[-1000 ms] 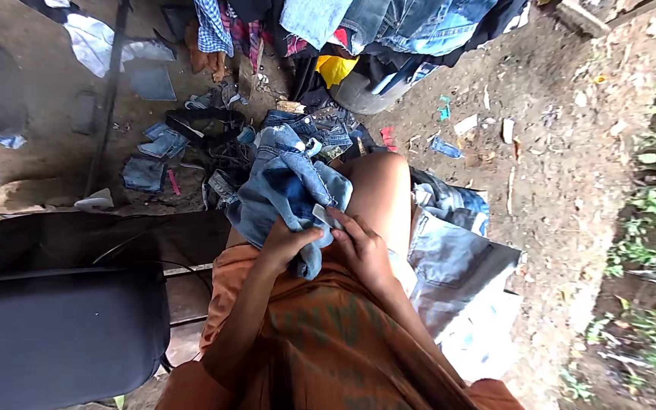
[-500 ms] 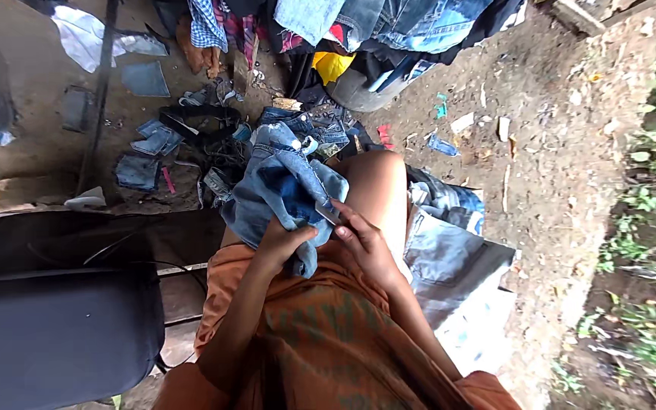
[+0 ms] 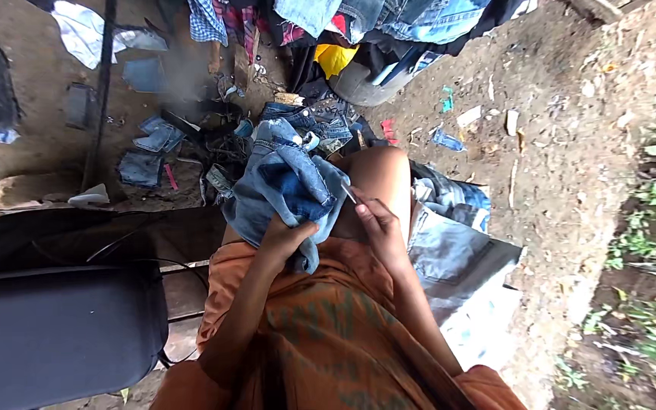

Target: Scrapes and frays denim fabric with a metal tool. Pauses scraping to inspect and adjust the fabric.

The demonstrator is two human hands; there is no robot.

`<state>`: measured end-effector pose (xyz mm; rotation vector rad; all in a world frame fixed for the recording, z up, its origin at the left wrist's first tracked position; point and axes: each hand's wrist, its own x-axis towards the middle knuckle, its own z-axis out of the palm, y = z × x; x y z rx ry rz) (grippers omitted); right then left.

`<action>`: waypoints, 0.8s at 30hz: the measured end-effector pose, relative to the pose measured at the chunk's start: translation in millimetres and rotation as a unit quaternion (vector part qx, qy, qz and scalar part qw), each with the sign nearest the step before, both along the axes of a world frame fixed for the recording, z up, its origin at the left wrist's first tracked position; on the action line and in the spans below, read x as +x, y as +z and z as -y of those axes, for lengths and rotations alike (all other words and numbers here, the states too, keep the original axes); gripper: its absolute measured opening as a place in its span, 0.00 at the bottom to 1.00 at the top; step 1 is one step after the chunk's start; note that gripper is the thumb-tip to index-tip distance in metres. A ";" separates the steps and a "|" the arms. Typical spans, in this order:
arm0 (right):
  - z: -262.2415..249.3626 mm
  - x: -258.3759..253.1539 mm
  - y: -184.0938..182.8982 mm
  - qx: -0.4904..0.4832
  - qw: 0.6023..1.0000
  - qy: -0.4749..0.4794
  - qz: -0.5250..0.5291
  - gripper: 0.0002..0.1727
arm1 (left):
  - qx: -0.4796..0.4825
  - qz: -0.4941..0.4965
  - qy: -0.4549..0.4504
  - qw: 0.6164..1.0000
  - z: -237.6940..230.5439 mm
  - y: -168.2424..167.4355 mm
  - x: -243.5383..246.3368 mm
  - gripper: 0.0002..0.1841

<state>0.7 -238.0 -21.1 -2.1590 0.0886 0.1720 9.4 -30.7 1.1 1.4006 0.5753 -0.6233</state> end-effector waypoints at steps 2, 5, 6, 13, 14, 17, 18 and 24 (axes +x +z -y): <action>2.3 0.4 9.8 0.088 0.996 0.002 -0.022 0.22 | 0.007 0.009 0.005 1.000 3.0 -4.5 -0.1 0.24; -3.1 -2.9 18.1 0.257 0.963 0.007 -0.076 0.24 | 0.005 0.025 0.011 1.000 6.0 -8.5 0.0 0.22; -4.1 -4.1 18.0 0.287 0.953 0.018 -0.090 0.27 | 0.003 0.028 0.010 1.000 6.0 -8.5 -0.2 0.23; -14.6 -10.0 3.0 0.005 0.987 0.155 -0.032 0.28 | 0.010 0.038 0.019 0.999 5.1 -7.1 -0.8 0.22; -17.0 -11.7 2.4 -0.024 0.987 0.156 -0.007 0.27 | 0.006 0.037 0.020 0.999 4.6 -6.6 -1.3 0.22; -19.5 -14.9 -5.4 -0.051 0.987 0.134 0.077 0.23 | -0.019 0.031 0.022 0.999 3.2 -7.4 -1.3 0.21; -19.2 -15.2 -7.8 -0.035 0.988 0.121 0.092 0.22 | -0.026 0.027 0.023 0.999 2.5 -7.6 -1.1 0.21; -6.1 -7.1 5.6 0.160 0.987 -0.005 0.005 0.21 | -0.015 0.014 0.028 0.999 1.1 -1.2 1.6 0.23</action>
